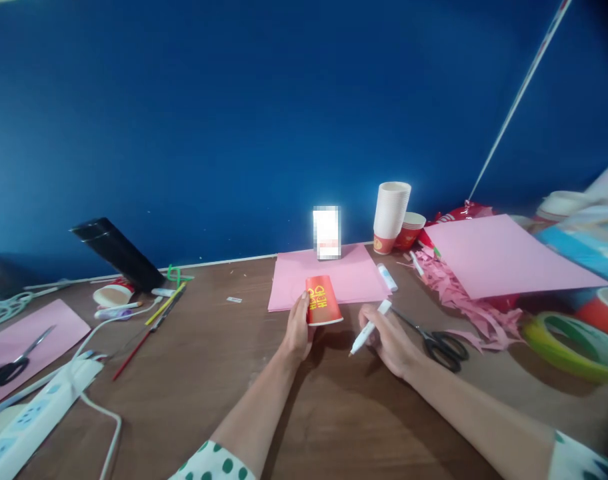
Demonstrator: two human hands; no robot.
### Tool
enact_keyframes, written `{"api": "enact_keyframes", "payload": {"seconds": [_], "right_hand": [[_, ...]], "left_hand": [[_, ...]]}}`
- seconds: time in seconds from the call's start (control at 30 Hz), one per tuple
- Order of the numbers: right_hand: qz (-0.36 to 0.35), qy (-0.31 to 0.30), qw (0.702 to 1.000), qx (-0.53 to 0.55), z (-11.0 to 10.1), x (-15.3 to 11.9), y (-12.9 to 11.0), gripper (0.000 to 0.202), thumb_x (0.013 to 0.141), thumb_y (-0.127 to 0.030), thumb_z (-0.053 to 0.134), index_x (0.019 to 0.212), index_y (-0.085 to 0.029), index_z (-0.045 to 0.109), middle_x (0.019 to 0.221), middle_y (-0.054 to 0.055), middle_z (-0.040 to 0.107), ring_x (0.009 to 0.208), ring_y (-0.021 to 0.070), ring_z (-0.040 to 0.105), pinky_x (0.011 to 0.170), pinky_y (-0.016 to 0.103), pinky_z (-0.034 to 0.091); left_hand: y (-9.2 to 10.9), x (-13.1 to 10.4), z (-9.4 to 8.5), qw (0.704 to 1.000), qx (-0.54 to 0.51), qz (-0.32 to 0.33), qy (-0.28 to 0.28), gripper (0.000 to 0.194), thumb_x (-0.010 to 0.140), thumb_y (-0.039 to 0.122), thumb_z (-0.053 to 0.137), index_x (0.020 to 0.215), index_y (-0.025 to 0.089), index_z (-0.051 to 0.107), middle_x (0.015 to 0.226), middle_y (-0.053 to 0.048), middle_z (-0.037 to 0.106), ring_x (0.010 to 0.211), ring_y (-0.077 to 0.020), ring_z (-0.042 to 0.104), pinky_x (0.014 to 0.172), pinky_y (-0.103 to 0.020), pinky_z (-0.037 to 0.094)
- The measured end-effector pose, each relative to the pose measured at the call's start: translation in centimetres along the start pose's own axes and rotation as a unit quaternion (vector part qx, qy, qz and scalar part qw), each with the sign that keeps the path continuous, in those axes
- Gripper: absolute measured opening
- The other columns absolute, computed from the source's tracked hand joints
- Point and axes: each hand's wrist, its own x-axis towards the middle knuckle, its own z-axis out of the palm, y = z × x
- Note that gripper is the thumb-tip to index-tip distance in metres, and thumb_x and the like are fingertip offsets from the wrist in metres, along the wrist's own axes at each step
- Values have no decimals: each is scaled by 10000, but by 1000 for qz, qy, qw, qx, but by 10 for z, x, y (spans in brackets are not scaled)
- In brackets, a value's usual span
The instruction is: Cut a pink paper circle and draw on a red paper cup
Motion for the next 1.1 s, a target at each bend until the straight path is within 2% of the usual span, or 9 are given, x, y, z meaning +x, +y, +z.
{"api": "enact_keyframes", "payload": {"seconds": [0.07, 0.13, 0.23, 0.43, 0.67, 0.9, 1.1], "right_hand": [[3, -10, 1000, -25, 1, 0, 0, 387, 818, -428, 491, 532, -171, 452, 446, -60, 341, 427, 70, 312, 419, 205, 222], [4, -18, 999, -32, 2, 1, 0, 390, 816, -433, 483, 528, -172, 447, 438, -61, 335, 422, 70, 309, 418, 208, 217], [1, -26, 999, -27, 2, 2, 0, 389, 820, -433, 476, 534, -172, 444, 437, -63, 328, 422, 68, 298, 423, 209, 207], [4, -34, 998, -49, 1, 1, -2, 391, 834, -435, 466, 547, -171, 446, 451, -58, 349, 437, 69, 314, 430, 208, 214], [-2, -39, 997, -65, 2, 0, -4, 395, 836, -444, 469, 549, -173, 440, 466, -56, 339, 451, 76, 317, 439, 213, 228], [-13, -37, 995, -92, 3, 0, -2, 392, 860, -446, 451, 582, -170, 457, 508, -56, 336, 469, 76, 316, 452, 214, 249], [-13, -41, 991, -130, 3, -1, -4, 398, 874, -448, 420, 590, -174, 464, 497, -52, 356, 468, 83, 332, 450, 219, 241]], "left_hand": [[1, 1, 0, 1000, -8, -24, 12, 417, 710, 484, 635, 944, 141, 600, 809, -29, 653, 619, -120, 598, 576, -227, 459], [1, 2, -1, 999, -25, -22, 20, 399, 732, 452, 625, 979, 140, 601, 841, -36, 665, 655, -129, 618, 615, -235, 478], [2, 5, -2, 999, -47, -14, 7, 375, 777, 408, 588, 1036, 136, 596, 884, -55, 676, 723, -151, 636, 705, -273, 504], [7, 3, 0, 997, -70, -24, -17, 445, 807, 472, 520, 1114, 154, 571, 1002, -90, 663, 876, -210, 637, 800, -331, 497], [11, 1, 1, 997, -58, -21, -50, 607, 783, 603, 455, 1121, 113, 573, 1009, -127, 648, 876, -225, 627, 780, -335, 494], [10, 2, -2, 996, -62, -22, -59, 637, 783, 639, 405, 1091, 112, 589, 1002, -144, 650, 910, -251, 618, 801, -389, 487], [11, 3, -4, 995, -69, -17, -71, 651, 779, 654, 391, 1103, 123, 584, 996, -141, 653, 903, -259, 622, 761, -370, 494]]}}
